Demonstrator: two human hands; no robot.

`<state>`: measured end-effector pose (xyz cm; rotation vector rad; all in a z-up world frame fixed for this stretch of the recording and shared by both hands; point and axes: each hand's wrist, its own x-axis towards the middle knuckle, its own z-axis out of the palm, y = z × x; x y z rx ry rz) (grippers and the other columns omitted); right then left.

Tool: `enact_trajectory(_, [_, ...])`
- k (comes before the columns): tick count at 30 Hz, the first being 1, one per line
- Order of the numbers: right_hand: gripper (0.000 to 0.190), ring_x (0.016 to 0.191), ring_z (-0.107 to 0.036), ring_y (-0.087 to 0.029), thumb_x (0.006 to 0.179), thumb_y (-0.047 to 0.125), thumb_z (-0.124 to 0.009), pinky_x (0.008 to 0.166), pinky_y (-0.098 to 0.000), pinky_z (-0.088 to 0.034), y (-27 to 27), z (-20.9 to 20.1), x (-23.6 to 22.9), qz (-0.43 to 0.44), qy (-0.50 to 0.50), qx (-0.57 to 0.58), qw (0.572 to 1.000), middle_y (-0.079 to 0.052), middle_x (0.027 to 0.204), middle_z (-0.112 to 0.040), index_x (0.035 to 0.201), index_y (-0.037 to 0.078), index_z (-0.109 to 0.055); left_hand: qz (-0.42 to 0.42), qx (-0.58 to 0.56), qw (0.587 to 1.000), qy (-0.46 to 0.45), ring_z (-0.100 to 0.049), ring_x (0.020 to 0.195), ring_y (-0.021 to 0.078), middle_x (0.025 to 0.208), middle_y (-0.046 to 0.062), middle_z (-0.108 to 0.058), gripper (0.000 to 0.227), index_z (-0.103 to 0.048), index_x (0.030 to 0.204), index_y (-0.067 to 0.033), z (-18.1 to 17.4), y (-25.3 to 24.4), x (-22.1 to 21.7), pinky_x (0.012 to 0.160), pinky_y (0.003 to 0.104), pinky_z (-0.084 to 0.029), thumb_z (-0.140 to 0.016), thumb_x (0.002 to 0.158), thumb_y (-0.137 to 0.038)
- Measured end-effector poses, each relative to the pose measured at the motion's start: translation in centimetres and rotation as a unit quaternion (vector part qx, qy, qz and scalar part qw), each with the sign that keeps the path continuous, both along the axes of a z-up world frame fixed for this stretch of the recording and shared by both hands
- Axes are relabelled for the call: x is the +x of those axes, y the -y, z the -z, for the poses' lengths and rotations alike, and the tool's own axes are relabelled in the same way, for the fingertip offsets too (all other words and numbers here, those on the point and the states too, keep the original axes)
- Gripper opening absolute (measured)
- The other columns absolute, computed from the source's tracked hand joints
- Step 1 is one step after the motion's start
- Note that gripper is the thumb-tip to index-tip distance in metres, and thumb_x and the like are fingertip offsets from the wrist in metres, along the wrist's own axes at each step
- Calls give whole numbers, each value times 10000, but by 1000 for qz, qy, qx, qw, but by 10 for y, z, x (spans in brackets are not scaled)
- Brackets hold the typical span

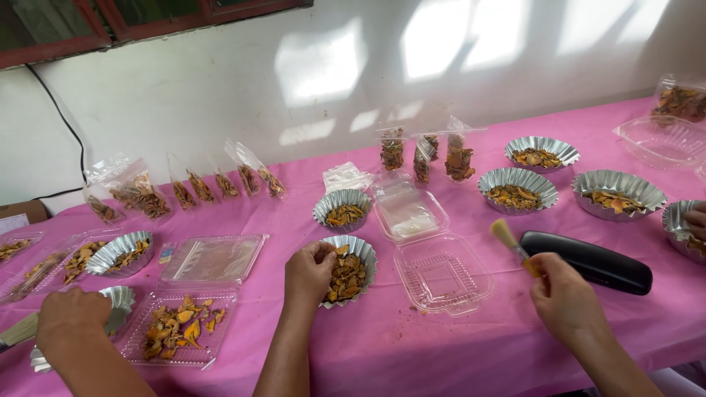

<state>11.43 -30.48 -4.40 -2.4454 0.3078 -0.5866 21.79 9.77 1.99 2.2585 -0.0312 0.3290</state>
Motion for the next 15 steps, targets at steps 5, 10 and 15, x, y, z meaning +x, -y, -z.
enact_trajectory(5, [502, 704, -595, -259, 913, -85, -485, 618, -381, -508, -32, -43, -29, -110, 101, 323, 935, -160, 920, -578, 1397, 31, -550, -24, -97, 995, -7, -777, 979, 119, 1020, 2, -834, 293, -805, 1117, -155, -9, 12, -27, 885, 289, -615, -716, 873, -291])
enact_trajectory(10, [563, 751, -673, -213, 930, 72, -616, 653, -338, -583, -93, -69, -44, -180, 9, 265, 947, -91, 1038, -696, 1478, 190, -565, -33, -154, 986, -49, -767, 953, 93, 1039, -20, -828, 259, -830, 1072, -170, -29, 30, -72, 861, 262, -630, -767, 856, -297])
enact_trajectory(15, [406, 868, -718, -226, 980, 123, -569, 677, -379, -582, -144, -73, -37, -360, 210, -45, 908, -58, 1142, -664, 1386, 110, -598, -31, -192, 977, -83, -773, 960, 85, 1026, 0, -852, 230, -842, 1081, -146, -39, 31, -102, 869, 250, -639, -748, 878, -197])
